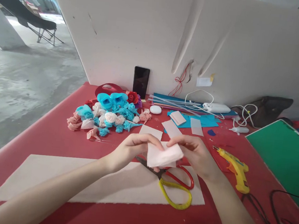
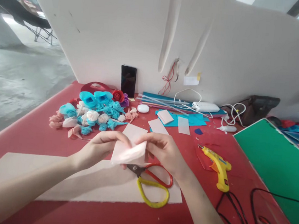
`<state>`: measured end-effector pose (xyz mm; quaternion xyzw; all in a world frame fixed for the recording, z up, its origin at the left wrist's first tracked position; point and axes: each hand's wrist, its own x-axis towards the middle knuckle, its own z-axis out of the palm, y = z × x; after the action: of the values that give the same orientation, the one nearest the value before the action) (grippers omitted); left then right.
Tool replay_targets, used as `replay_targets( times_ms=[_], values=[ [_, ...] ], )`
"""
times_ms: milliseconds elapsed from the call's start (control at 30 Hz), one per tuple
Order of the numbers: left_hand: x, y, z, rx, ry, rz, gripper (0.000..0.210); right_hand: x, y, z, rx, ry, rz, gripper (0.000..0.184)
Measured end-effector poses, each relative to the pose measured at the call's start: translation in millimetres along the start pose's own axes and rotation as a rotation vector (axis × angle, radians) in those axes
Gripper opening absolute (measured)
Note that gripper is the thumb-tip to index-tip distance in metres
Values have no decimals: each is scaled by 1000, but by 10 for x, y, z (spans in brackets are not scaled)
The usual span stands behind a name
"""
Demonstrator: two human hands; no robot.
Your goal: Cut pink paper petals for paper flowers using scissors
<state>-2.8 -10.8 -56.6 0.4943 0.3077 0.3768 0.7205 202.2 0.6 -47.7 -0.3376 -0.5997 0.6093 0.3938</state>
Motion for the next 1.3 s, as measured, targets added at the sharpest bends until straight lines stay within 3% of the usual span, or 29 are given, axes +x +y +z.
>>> replay_targets(
  times_ms=[200,533,767,1033,1133,1300],
  values=[
    [-31,32,30,-45,-21,-5,18,-26,4,9,76,-26,14,23],
    [-52,56,50,-212,-112,-31,13,-48,-3,162,335,-37,146,15],
    [-60,63,57,-197,-106,-98,13,-60,-9,176,355,-18,140,15],
    [-65,54,76,-221,-133,-81,14,-80,-21,170,327,-20,96,19],
    [-87,49,70,-140,-143,-31,13,-78,-54,156,306,-27,63,21],
    [-128,93,51,334,-148,114,18,-90,-104,105,116,-21,40,14]
  ],
)
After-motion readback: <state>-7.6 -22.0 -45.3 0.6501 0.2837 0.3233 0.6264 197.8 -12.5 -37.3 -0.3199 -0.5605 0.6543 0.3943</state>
